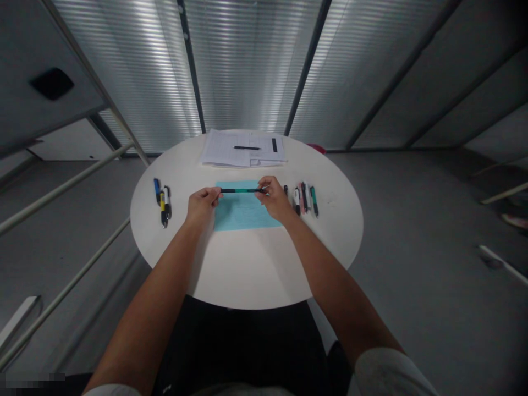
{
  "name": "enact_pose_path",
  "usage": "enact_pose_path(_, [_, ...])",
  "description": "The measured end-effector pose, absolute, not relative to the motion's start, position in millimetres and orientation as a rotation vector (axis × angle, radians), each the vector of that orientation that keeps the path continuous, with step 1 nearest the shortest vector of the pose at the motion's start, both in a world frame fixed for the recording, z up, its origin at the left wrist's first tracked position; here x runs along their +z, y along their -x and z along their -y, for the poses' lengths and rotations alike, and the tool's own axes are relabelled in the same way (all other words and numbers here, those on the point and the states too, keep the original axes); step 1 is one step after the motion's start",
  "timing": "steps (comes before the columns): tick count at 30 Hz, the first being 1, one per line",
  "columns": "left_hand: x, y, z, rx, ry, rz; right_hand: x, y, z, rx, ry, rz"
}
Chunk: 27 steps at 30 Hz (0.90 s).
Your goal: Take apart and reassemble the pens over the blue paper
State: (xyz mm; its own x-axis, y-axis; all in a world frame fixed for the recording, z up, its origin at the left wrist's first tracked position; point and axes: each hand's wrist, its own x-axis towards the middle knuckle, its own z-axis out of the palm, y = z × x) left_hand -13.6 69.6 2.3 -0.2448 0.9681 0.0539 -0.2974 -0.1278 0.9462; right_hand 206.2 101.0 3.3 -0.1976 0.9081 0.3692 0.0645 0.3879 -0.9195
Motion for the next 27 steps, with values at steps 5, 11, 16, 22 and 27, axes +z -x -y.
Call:
enact_pose_path(5, [1, 14, -68, 1.513, -0.956, -1.058, 7, -208, -98, 1.146, 1.021, 1.541])
enact_pose_path(11, [-3, 16, -69, 1.525, -0.992, -1.035, 12, -213, -99, 1.198, 0.92, 1.527])
enact_pose_path(16, [-3, 16, -69, 1.504, -1.034, -1.059, 13, -213, -96, 1.286, 1.034, 1.534])
enact_pose_path(22, [-3, 16, -69, 1.51, -1.024, -1.043, 17, -212, -92, 1.414, 0.907, 1.422])
enact_pose_path(27, [-2, 17, -69, 1.513, -1.032, -1.046, 16, -209, -92, 1.394, 1.022, 1.468])
